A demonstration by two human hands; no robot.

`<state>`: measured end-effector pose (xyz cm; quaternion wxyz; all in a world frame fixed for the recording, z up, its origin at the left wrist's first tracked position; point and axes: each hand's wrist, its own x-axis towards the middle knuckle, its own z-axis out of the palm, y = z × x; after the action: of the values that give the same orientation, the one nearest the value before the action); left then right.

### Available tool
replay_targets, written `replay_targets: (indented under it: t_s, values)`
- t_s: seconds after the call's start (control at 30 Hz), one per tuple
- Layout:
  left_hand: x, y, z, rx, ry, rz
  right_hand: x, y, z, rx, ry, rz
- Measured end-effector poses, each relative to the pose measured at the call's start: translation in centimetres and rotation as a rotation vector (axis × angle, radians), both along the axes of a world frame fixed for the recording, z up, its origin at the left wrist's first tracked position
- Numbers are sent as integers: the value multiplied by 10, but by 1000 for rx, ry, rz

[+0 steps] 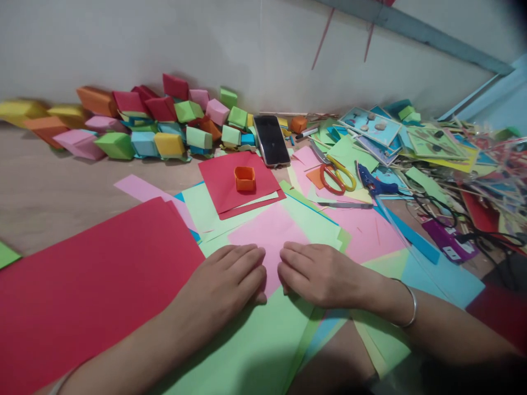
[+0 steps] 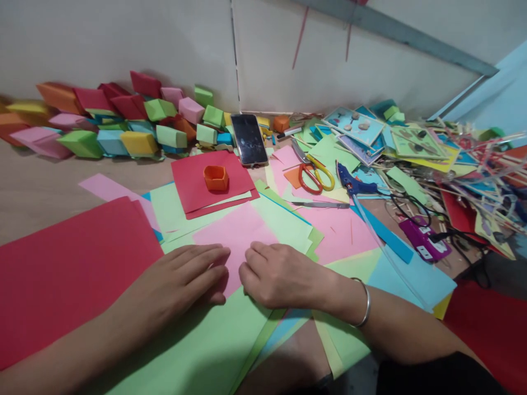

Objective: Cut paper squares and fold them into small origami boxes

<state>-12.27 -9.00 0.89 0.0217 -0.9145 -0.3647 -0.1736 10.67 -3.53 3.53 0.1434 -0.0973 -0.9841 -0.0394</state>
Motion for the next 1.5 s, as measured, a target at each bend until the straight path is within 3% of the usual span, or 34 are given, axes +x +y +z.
replay_targets:
  t_s: [0.2,0.47,0.63,0.83,1.13,1.33,1.5]
  values:
    - [5,-3,10,-93,-18,50,-2,-3,-2,37,-26,-26]
    - [6,2,0,-52,-64,105,-4,-8,-2,14,4,-1]
    - [5,0,7,-91,-181,70,-5,-11,0,33,3,-10]
    - [5,-7,7,-72,-129,107,-6,-10,-1,41,-6,-57]
    - [7,-6,-2,10,-219,151,-7,-8,-9,-103,7,-160]
    - [8,-8,2,-39,-276,173,-13,-8,-16,-372,191,-310]
    - [7,-10,6,-100,-229,255,-14,-10,-18,-448,182,-408]
